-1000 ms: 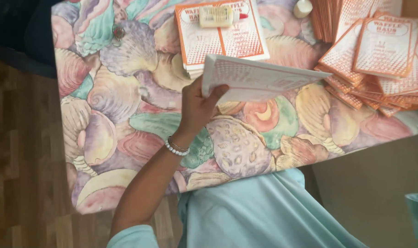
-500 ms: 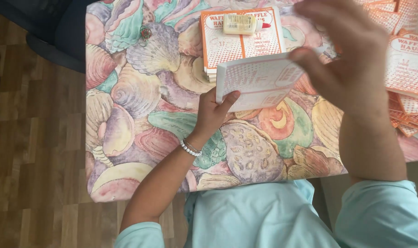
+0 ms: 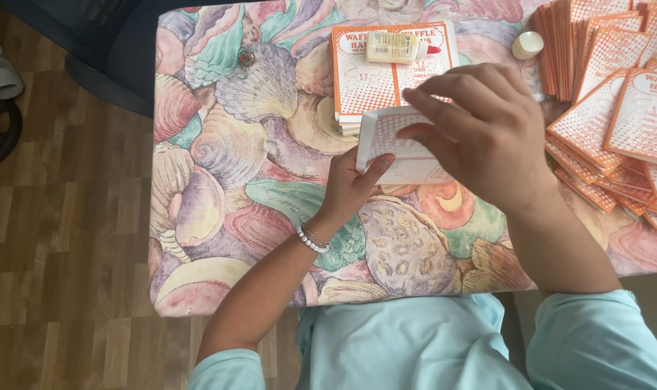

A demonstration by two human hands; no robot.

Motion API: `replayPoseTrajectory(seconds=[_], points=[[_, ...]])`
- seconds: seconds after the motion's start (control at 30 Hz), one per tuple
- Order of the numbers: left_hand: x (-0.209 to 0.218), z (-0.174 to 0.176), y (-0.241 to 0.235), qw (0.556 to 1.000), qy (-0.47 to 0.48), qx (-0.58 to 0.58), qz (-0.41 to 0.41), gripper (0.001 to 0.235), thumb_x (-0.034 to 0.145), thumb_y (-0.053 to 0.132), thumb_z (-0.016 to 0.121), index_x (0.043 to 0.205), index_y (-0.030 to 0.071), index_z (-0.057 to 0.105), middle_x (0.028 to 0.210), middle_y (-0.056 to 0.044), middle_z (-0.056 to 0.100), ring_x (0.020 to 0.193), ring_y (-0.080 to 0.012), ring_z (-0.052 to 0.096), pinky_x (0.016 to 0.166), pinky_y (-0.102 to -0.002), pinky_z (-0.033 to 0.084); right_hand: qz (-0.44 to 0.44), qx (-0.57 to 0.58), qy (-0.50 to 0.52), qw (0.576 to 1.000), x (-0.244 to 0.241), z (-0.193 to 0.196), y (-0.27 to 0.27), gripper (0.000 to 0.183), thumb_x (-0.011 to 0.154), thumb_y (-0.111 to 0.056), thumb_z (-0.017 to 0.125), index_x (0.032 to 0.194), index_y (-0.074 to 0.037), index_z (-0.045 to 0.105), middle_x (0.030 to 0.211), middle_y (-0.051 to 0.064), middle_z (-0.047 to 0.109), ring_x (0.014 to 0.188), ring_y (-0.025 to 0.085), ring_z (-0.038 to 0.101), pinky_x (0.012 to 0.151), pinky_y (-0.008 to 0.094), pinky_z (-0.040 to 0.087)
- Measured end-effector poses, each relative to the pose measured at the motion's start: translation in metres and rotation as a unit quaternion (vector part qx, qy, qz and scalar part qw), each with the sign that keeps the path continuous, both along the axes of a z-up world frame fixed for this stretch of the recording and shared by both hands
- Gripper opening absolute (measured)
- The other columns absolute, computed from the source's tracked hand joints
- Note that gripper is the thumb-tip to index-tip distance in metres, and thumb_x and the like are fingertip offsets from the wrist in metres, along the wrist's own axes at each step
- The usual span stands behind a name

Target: Folding flat paper sheets into bags and stacking them on a table.

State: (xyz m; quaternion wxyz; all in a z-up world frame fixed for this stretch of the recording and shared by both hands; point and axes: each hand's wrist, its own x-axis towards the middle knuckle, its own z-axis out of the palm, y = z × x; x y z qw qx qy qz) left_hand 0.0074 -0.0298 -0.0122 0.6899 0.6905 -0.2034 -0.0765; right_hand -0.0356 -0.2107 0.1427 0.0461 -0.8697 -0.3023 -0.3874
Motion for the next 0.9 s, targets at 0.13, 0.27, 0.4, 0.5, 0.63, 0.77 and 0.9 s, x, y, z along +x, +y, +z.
replayPoseTrajectory(seconds=[0.13, 0.27, 0.4, 0.5, 0.63, 0.77, 0.9], points=[[-0.001, 0.004, 0.0, 1.0, 0.009, 0.009, 0.0, 0.042, 0.093, 0.045, 0.065, 0.07, 0.016, 0.046, 0.051, 0.008, 0.035, 0.045, -0.0044, 0.033, 0.044, -0.023, 0.024, 0.039, 0.037, 0.051, 0.997, 0.006, 0.002, 0.018, 0.02, 0.107, -0.019, 0.084, 0.117, -0.004, 0.077, 0.105, 0.007, 0.071, 0.085, 0.029, 0.06, 0.074, 0.04, 0.047], [-0.004, 0.012, 0.0, 0.999, 0.049, 0.0, 0.0, 0.04, 0.089, 0.047, 0.065, 0.075, 0.011, 0.056, 0.053, 0.006, 0.037, 0.049, -0.0026, 0.043, 0.045, -0.027, 0.062, 0.037, 0.043, 0.068, 0.996, 0.01, 0.007, 0.026, 0.011, 0.108, -0.011, 0.082, 0.113, -0.003, 0.077, 0.101, 0.006, 0.068, 0.082, 0.029, 0.055, 0.069, 0.04, 0.047], [-0.003, 0.005, -0.001, 0.999, 0.032, -0.007, -0.007, 0.038, 0.093, 0.042, 0.066, 0.071, 0.013, 0.053, 0.052, 0.006, 0.042, 0.045, -0.0066, 0.043, 0.043, -0.024, 0.031, 0.028, 0.047, 0.085, 0.995, 0.014, 0.007, 0.025, 0.01, 0.11, -0.011, 0.081, 0.111, -0.003, 0.078, 0.101, 0.008, 0.066, 0.081, 0.03, 0.053, 0.068, 0.041, 0.044], [-0.003, 0.005, -0.001, 1.0, 0.016, 0.01, -0.001, 0.034, 0.094, 0.042, 0.066, 0.076, 0.013, 0.06, 0.058, 0.009, 0.035, 0.051, -0.0038, 0.03, 0.048, -0.024, 0.023, 0.061, 0.069, 0.116, 0.989, 0.013, 0.008, 0.023, 0.003, 0.109, -0.003, 0.08, 0.11, -0.001, 0.079, 0.101, 0.009, 0.066, 0.084, 0.031, 0.055, 0.069, 0.041, 0.045], [-0.004, 0.004, -0.001, 1.0, 0.024, 0.004, -0.013, 0.032, 0.095, 0.042, 0.063, 0.082, 0.013, 0.061, 0.056, 0.008, 0.041, 0.046, -0.0044, 0.037, 0.043, -0.023, 0.026, 0.033, 0.055, 0.114, 0.991, 0.009, 0.006, 0.02, 0.007, 0.109, -0.01, 0.082, 0.115, -0.005, 0.081, 0.103, 0.006, 0.07, 0.086, 0.027, 0.061, 0.067, 0.038, 0.046], [-0.004, 0.002, -0.002, 1.0, 0.026, 0.004, -0.015, 0.035, 0.095, 0.044, 0.062, 0.093, 0.01, 0.07, 0.055, 0.008, 0.04, 0.046, -0.0045, 0.031, 0.043, -0.024, 0.021, 0.061, 0.076, 0.149, 0.984, 0.012, 0.006, 0.022, 0.008, 0.109, 0.005, 0.071, 0.109, 0.001, 0.078, 0.098, 0.011, 0.065, 0.083, 0.032, 0.058, 0.069, 0.042, 0.046], [-0.029, 0.013, -0.004, 0.999, 0.05, 0.011, 0.004, 0.034, 0.094, 0.045, 0.063, 0.082, 0.012, 0.065, 0.055, 0.006, 0.049, 0.046, -0.0051, 0.036, 0.044, -0.023, 0.025, 0.049, 0.071, 0.171, 0.981, 0.015, 0.016, 0.025, 0.009, 0.112, 0.002, 0.07, 0.106, 0.0, 0.077, 0.097, 0.011, 0.065, 0.085, 0.032, 0.062, 0.068, 0.041, 0.046]])
